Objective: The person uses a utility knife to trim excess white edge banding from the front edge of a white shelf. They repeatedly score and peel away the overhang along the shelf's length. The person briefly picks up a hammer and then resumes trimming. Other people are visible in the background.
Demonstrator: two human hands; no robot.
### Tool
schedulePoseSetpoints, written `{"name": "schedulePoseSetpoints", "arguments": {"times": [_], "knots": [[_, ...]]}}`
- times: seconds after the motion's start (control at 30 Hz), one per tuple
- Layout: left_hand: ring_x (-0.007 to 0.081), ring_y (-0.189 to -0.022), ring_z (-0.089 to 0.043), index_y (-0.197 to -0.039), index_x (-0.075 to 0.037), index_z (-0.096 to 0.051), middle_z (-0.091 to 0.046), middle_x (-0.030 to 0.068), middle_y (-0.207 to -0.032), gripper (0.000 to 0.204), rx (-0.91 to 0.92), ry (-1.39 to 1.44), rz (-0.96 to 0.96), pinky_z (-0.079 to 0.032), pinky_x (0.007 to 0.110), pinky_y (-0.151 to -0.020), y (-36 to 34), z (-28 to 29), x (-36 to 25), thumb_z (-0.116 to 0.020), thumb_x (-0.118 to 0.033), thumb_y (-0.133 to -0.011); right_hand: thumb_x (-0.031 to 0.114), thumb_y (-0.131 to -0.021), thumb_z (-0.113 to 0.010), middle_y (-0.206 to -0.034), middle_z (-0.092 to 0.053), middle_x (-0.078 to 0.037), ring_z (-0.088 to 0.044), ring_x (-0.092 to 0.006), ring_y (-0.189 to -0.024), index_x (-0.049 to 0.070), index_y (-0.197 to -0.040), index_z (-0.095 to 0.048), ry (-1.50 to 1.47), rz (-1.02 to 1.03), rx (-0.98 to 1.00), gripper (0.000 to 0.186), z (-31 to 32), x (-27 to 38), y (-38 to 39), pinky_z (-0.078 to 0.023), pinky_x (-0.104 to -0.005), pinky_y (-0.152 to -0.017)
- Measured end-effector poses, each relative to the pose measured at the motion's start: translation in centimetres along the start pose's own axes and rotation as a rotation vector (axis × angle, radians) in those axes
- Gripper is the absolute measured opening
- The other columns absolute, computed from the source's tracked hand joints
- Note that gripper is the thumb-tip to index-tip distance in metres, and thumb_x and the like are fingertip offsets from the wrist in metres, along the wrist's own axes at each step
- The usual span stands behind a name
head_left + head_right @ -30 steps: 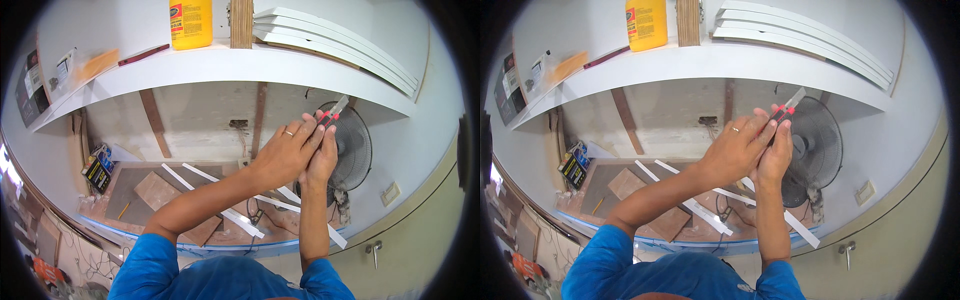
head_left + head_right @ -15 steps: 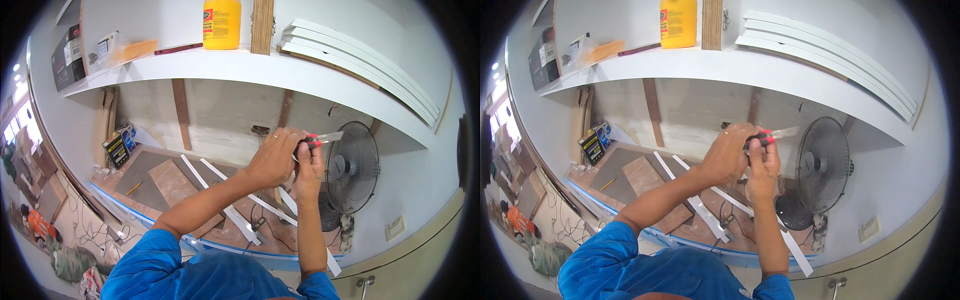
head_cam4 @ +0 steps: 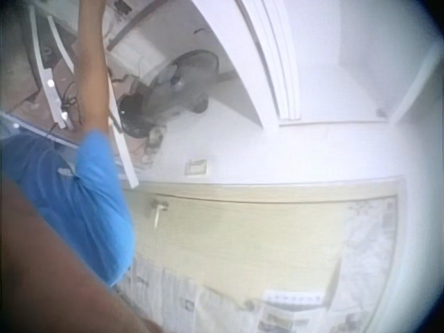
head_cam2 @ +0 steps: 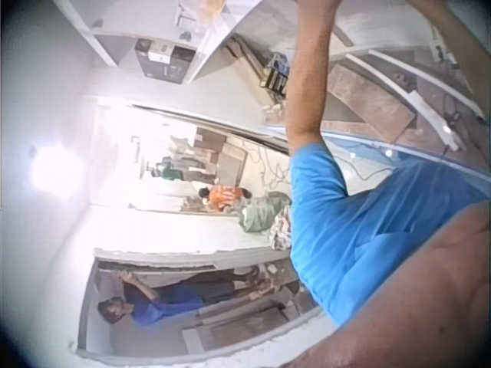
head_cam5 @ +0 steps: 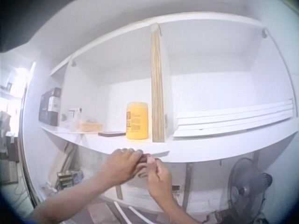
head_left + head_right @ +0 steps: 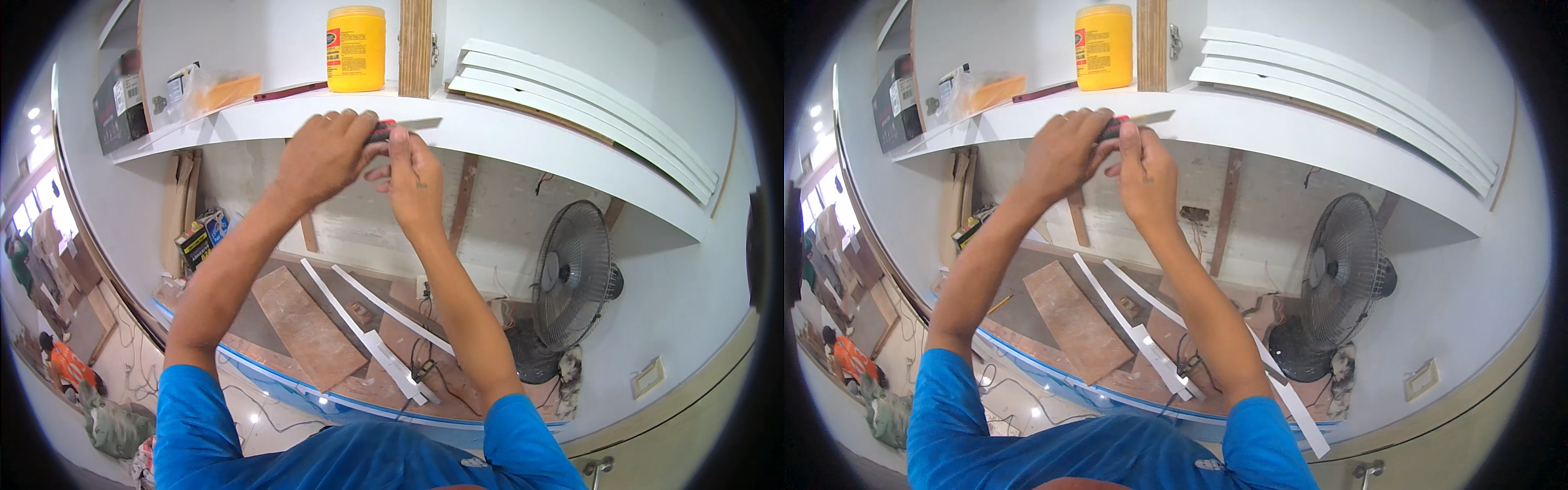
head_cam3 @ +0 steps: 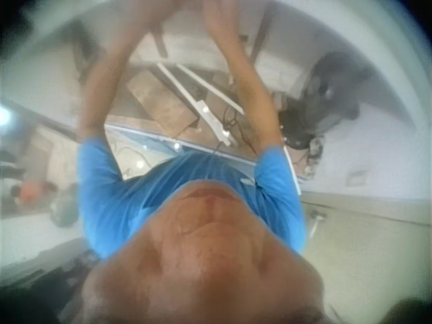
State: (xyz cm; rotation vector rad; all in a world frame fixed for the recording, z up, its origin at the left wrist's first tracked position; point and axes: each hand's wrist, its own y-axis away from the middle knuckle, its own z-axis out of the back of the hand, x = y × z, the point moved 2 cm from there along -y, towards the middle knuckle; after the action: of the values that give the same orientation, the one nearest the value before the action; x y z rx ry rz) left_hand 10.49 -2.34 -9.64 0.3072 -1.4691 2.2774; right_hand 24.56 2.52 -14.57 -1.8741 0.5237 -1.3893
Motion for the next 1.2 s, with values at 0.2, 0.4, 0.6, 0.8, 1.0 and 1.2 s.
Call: {"name": "schedulePoseSetpoints", "arguments": {"times": [0.2, 0.4, 0.6, 0.8, 1.0, 1.2], "knots": [[0.0284, -0.079, -0.067, -0.112, -0.009, -0.063, -0.064, 0.0075, -0.094, 0.034, -0.090, -0.110, -0.145, -0.052, 0.040, -0.070, -1.4, 0.3, 3.1, -0.072, -0.037, -0.095, 0.055, -0.111, -0.046, -0.097, -0.076, -0.011, -0.074, -0.0169, -0.071, -0.001, -0.118, -0.065, -0.056, -0.078, 0.024, 0.059, -1.9, -0.8, -2.6, -0.054, -0.0246, -0.057], [0.0270, -0.090, -0.065, -0.115, -0.008, -0.063, -0.065, 0.0059, -0.100, 0.035, -0.141, -0.118, -0.245, -0.055, 0.040, -0.076, -2.6, -0.4, 4.5, -0.072, -0.035, -0.095, 0.054, -0.112, -0.045, -0.097, -0.075, -0.013, -0.076, -0.0188, -0.072, -0.002, -0.115, -0.065, -0.052, -0.060, -0.045, 0.059, -1.8, -1.3, -4.0, -0.056, -0.0268, -0.057], [0.0314, -0.094, -0.064, -0.124, -0.007, -0.062, -0.069, 0.0094, -0.115, 0.045, -0.060, -0.089, -0.204, -0.055, 0.043, -0.080, -2.9, -1.2, 5.3, -0.079, -0.028, -0.088, 0.051, -0.113, -0.044, -0.098, -0.075, -0.015, -0.075, -0.0197, -0.068, -0.002, -0.111, -0.067, -0.005, -0.028, -0.088, 0.058, -1.9, -1.3, -4.6, -0.057, -0.0282, -0.055], [0.0306, -0.092, -0.063, -0.120, -0.007, -0.062, -0.069, 0.0072, -0.110, 0.041, -0.059, -0.077, -0.194, -0.055, 0.042, -0.079, -2.9, -1.6, 5.8, -0.079, -0.028, -0.088, 0.047, -0.114, -0.044, -0.080, -0.074, -0.013, -0.072, -0.0189, -0.059, -0.005, -0.108, -0.070, 0.000, -0.046, -0.127, 0.059, -2.3, -0.9, -4.8, -0.054, -0.0296, -0.051], [0.0298, -0.091, -0.064, -0.118, -0.007, -0.063, -0.069, 0.0064, -0.108, 0.040, -0.060, -0.075, -0.201, -0.054, 0.042, -0.078, -3.0, -1.6, 5.8, -0.079, -0.028, -0.087, 0.046, -0.114, -0.042, -0.076, -0.074, -0.011, -0.071, -0.0184, -0.057, -0.004, -0.105, -0.067, 0.028, -0.083, -0.129, 0.057, -2.3, -0.5, -4.7, -0.053, -0.0293, -0.049], [0.0300, -0.090, -0.064, -0.118, -0.008, -0.063, -0.069, 0.0066, -0.107, 0.039, -0.063, -0.064, -0.194, -0.054, 0.042, -0.077, -3.1, -1.7, 6.0, -0.078, -0.029, -0.089, 0.046, -0.114, -0.041, -0.077, -0.074, -0.012, -0.071, -0.0186, -0.057, -0.004, -0.105, -0.067, 0.033, -0.064, -0.134, 0.057, -2.4, -0.4, -4.8, -0.053, -0.0288, -0.050]]}}
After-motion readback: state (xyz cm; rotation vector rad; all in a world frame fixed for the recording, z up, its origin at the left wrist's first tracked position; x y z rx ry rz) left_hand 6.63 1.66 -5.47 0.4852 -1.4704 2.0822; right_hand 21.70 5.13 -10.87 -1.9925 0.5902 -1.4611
